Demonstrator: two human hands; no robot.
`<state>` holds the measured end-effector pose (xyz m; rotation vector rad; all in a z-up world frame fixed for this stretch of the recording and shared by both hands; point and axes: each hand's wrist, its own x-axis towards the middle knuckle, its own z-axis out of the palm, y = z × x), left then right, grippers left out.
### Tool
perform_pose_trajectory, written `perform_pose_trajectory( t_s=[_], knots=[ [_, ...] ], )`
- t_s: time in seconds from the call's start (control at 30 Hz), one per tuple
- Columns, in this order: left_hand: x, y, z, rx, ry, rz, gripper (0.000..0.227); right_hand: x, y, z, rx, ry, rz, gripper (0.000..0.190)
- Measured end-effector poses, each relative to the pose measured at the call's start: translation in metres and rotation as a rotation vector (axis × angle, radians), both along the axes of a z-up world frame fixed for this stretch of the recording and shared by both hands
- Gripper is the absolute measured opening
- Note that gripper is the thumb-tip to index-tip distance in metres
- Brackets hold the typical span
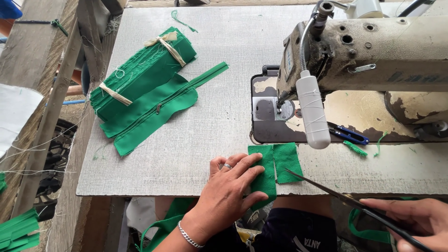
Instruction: A person selects a green fabric strip and uses scissors to cut it into several small rectangular pieces on a sewing machine table.
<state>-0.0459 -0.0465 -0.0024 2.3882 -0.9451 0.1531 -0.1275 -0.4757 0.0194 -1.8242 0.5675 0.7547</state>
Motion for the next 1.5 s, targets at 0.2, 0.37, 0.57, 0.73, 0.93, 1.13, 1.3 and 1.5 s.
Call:
perform_pose_trajectory(
  t_s=[0.2, 0.37, 0.57, 0.73, 0.93, 1.13, 1.3, 1.5],
  knots=[
    [0.000, 0.000, -0.001, 0.004, -0.001, -0.002, 0.049, 0.043, -0.054, 0.014, -0.111, 0.166, 0.440, 0.102],
    [0.001, 0.000, -0.004, -0.001, 0.023, -0.008, 0.050, 0.073, -0.059, -0.015, 0.202, 0.186, 0.444, 0.111],
    [0.001, 0.000, -0.008, 0.003, 0.024, 0.025, 0.074, 0.115, 0.002, 0.002, 0.093, 0.376, 0.372, 0.096],
    [0.001, 0.001, -0.010, -0.073, 0.141, 0.023, 0.081, 0.124, 0.022, 0.002, -0.022, 0.316, 0.562, 0.087],
    [0.002, 0.001, -0.005, -0.086, 0.199, 0.029, 0.076, 0.129, 0.065, 0.028, -0.104, 0.391, 0.451, 0.094],
    [0.003, -0.001, 0.001, -0.076, 0.268, 0.038, 0.078, 0.132, 0.066, 0.019, -0.136, 0.364, 0.605, 0.095],
    [0.001, 0.001, -0.004, -0.069, 0.211, 0.041, 0.089, 0.134, 0.063, 0.016, -0.303, 0.329, 0.781, 0.088],
    [0.002, 0.000, -0.006, 0.017, 0.100, 0.132, 0.101, 0.116, 0.006, -0.002, -0.250, 0.257, 0.632, 0.091]
  ],
)
